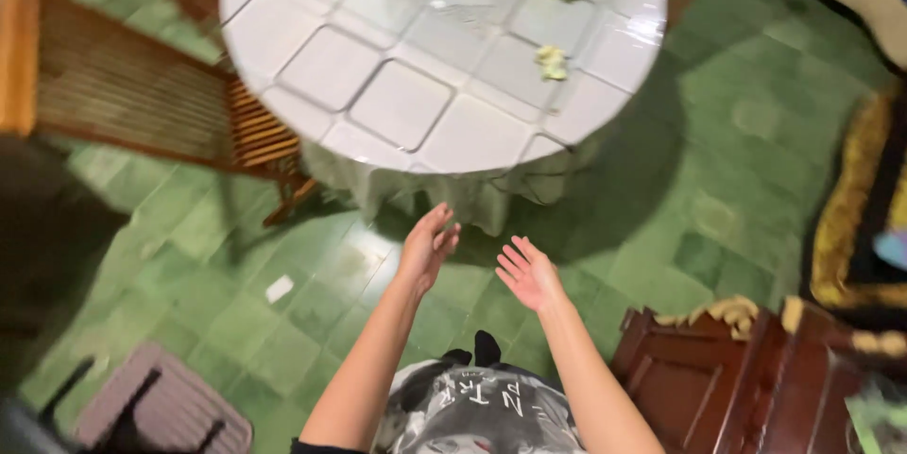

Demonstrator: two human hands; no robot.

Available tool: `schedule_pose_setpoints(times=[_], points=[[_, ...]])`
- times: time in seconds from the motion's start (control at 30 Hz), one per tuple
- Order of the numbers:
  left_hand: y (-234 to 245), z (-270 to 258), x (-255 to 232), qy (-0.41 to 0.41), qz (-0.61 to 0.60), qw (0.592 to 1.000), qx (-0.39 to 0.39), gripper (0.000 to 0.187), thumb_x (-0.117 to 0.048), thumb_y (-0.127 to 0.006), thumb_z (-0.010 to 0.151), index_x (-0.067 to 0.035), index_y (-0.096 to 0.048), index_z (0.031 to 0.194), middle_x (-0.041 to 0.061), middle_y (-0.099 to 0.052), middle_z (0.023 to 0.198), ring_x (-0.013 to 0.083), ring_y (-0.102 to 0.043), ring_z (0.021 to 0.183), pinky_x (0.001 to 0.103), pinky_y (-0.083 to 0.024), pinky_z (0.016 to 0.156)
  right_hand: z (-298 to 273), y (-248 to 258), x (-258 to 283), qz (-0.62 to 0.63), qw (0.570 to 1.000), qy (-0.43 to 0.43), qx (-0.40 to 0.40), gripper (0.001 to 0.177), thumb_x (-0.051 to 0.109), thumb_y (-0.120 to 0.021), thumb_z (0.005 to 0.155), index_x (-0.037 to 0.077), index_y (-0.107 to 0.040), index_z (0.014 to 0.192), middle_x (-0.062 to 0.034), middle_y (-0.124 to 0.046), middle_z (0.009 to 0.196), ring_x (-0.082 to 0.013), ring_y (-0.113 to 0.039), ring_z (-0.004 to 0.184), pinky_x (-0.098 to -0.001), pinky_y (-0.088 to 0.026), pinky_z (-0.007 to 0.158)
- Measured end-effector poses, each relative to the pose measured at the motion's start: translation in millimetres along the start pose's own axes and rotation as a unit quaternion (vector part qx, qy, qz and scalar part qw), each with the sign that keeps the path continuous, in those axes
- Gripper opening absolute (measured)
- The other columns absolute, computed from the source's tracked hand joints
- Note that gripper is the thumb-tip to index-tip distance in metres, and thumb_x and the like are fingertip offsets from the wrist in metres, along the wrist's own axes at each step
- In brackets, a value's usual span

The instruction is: Sweeping the floor with a traditional grass broom around furniture.

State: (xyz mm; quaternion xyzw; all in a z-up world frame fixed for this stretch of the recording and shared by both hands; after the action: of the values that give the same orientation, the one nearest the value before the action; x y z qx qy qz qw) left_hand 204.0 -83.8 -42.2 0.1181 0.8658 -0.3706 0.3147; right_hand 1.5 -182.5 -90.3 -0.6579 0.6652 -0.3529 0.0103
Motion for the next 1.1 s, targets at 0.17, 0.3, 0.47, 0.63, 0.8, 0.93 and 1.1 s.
schedule_pose_setpoints(times=[0.17, 0.3, 0.47, 0.63, 0.8, 0.93, 1.1], points=[[57.0, -26.2, -56.8, -0.083, -0.053, 0.99, -0.102, 0.047, -0.029, -0.063, 0.098, -0.013, -0.058, 0.143, 0.001, -0.061, 0.142, 0.0181, -0.066, 0.107, 0.032, -0.054, 0.086, 13.4, -87.4, -10.2, -0.099, 0.99, -0.051, 0.083, 0.059, 0.034, -0.059, 0.098, 0.017, -0.045, 0.153, -0.0108, -0.04, 0.161, -0.0315, -0.042, 0.147, -0.0485, -0.038, 0.119], [123.2, -57.8, -89.0, -0.121, -0.095, 0.973, -0.172, 0.048, -0.029, -0.064, 0.097, -0.015, -0.058, 0.142, -0.001, -0.059, 0.143, 0.0189, -0.066, 0.109, 0.032, -0.054, 0.089, 17.7, -142.6, -39.4, -0.135, 0.977, -0.091, 0.137, 0.06, 0.036, -0.058, 0.098, 0.017, -0.046, 0.153, -0.012, -0.04, 0.161, -0.0327, -0.042, 0.146, -0.0493, -0.038, 0.117], [231.1, -66.0, -122.6, -0.181, -0.165, 0.941, -0.234, 0.054, -0.026, -0.065, 0.097, -0.014, -0.052, 0.148, 0.002, -0.053, 0.149, 0.0257, -0.062, 0.118, 0.037, -0.052, 0.099, 25.6, -194.4, -86.5, -0.188, 0.957, -0.144, 0.169, 0.056, 0.034, -0.058, 0.1, 0.014, -0.049, 0.151, -0.0183, -0.043, 0.159, -0.0332, -0.046, 0.144, -0.0494, -0.042, 0.116], [338.1, -47.8, -195.4, -0.219, -0.194, 0.919, -0.263, 0.06, -0.026, -0.064, 0.097, -0.013, -0.046, 0.153, 0.004, -0.05, 0.153, 0.0285, -0.061, 0.123, 0.041, -0.05, 0.106, 79.0, -243.7, -144.1, -0.231, 0.939, -0.195, 0.163, 0.053, 0.037, -0.057, 0.1, 0.015, -0.053, 0.148, -0.018, -0.049, 0.155, -0.0313, -0.05, 0.14, -0.0477, -0.044, 0.113], [434.1, -21.4, -303.7, -0.251, -0.2, 0.906, -0.277, 0.062, -0.026, -0.064, 0.098, -0.012, -0.042, 0.155, 0.005, -0.05, 0.155, 0.0276, -0.06, 0.127, 0.041, -0.049, 0.108, 154.7, -325.1, -210.8, -0.241, 0.934, -0.228, 0.133, 0.05, 0.034, -0.057, 0.1, 0.015, -0.054, 0.147, -0.016, -0.051, 0.154, -0.0298, -0.052, 0.138, -0.047, -0.045, 0.112], [491.2, -9.8, -389.3, -0.255, -0.188, 0.897, -0.307, 0.063, -0.025, -0.065, 0.098, -0.012, -0.042, 0.155, 0.006, -0.052, 0.154, 0.0258, -0.062, 0.125, 0.04, -0.05, 0.107, 211.0, -380.3, -264.8, -0.255, 0.925, -0.26, 0.108, 0.05, 0.033, -0.055, 0.102, 0.016, -0.051, 0.149, -0.0143, -0.052, 0.152, -0.0302, -0.053, 0.136, -0.0472, -0.047, 0.111], [552.8, 20.8, -482.4, -0.269, -0.164, 0.889, -0.331, 0.067, -0.025, -0.067, 0.097, -0.014, -0.039, 0.156, 0.006, -0.048, 0.157, 0.0241, -0.06, 0.121, 0.043, -0.05, 0.107, 288.7, -432.7, -306.8, -0.28, 0.916, -0.275, 0.087, 0.053, 0.033, -0.053, 0.102, 0.018, -0.046, 0.152, -0.0122, -0.052, 0.153, -0.0289, -0.053, 0.135, -0.0476, -0.048, 0.109]])
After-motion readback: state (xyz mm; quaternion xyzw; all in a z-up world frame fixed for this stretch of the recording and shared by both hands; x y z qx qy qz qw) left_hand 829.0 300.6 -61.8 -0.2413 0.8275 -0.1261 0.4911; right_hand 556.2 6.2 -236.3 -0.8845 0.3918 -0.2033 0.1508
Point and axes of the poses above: each hand's wrist, its own z-axis towards the middle knuckle, its own y-axis out of the back of the hand, x = y × z, the point moved 10 cm from there along z, towards the middle knuckle
